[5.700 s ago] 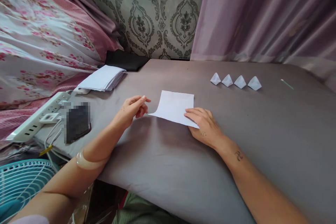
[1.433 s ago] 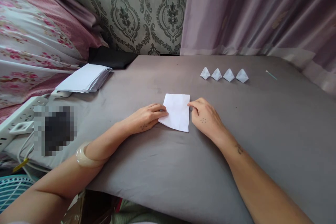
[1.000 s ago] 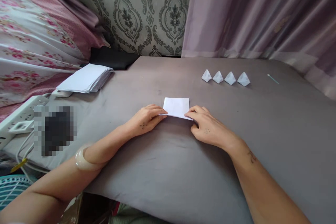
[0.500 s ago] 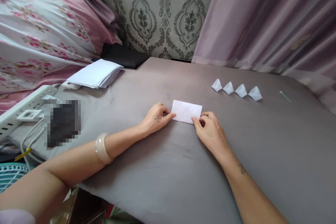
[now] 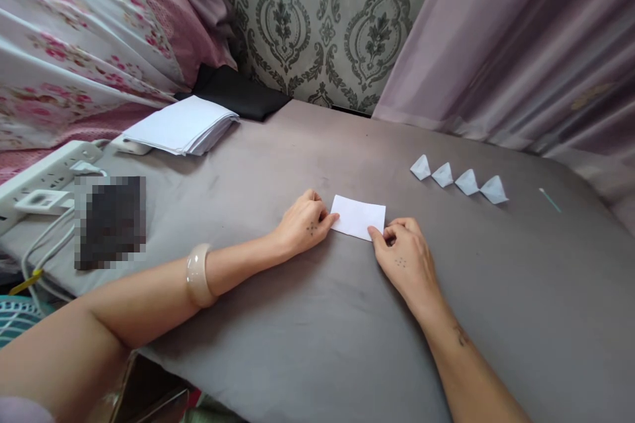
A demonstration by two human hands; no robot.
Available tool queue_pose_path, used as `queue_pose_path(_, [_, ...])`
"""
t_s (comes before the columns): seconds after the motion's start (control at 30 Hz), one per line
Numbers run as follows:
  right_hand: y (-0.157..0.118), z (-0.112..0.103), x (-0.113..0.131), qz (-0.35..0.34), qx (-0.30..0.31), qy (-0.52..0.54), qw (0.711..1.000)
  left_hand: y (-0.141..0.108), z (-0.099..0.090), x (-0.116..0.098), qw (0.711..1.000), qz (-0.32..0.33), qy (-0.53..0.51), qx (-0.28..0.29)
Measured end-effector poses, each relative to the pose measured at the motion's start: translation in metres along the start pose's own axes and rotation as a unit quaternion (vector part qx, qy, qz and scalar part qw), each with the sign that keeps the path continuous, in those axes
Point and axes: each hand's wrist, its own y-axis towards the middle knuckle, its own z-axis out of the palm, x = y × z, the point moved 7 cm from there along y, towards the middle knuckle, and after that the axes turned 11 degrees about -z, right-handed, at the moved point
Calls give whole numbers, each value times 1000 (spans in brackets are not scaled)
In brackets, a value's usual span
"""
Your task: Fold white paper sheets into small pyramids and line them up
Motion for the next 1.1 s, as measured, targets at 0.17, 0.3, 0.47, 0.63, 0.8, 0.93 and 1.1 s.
queue_pose_path(0.17, [0, 0, -1, 8, 9, -5, 1000, 0, 0, 0, 1000, 5, 12, 2])
queue_pose_path(0.3, [1, 0, 0, -4, 3, -3, 1000, -1, 0, -1, 1000, 12, 25, 2])
queue_pose_path(0.47, [1, 1, -3, 13, 12, -2, 1000, -1, 3, 0, 999, 29, 45, -3])
queue_pose_path(0.63, [1, 2, -4, 7, 12, 6, 1000, -1, 7, 1, 997, 42, 58, -2])
queue_pose_path(0.8, [1, 1, -7, 9, 15, 12, 1000, -4, 2, -3, 997, 25, 75, 1])
queue_pose_path(0.93, [2, 0, -9, -6, 16, 13, 1000, -6, 0, -14, 990, 80, 113, 4])
queue_pose_path(1.1, [1, -3, -4, -46, 2, -1, 999, -12, 5, -28, 958, 217, 188, 7])
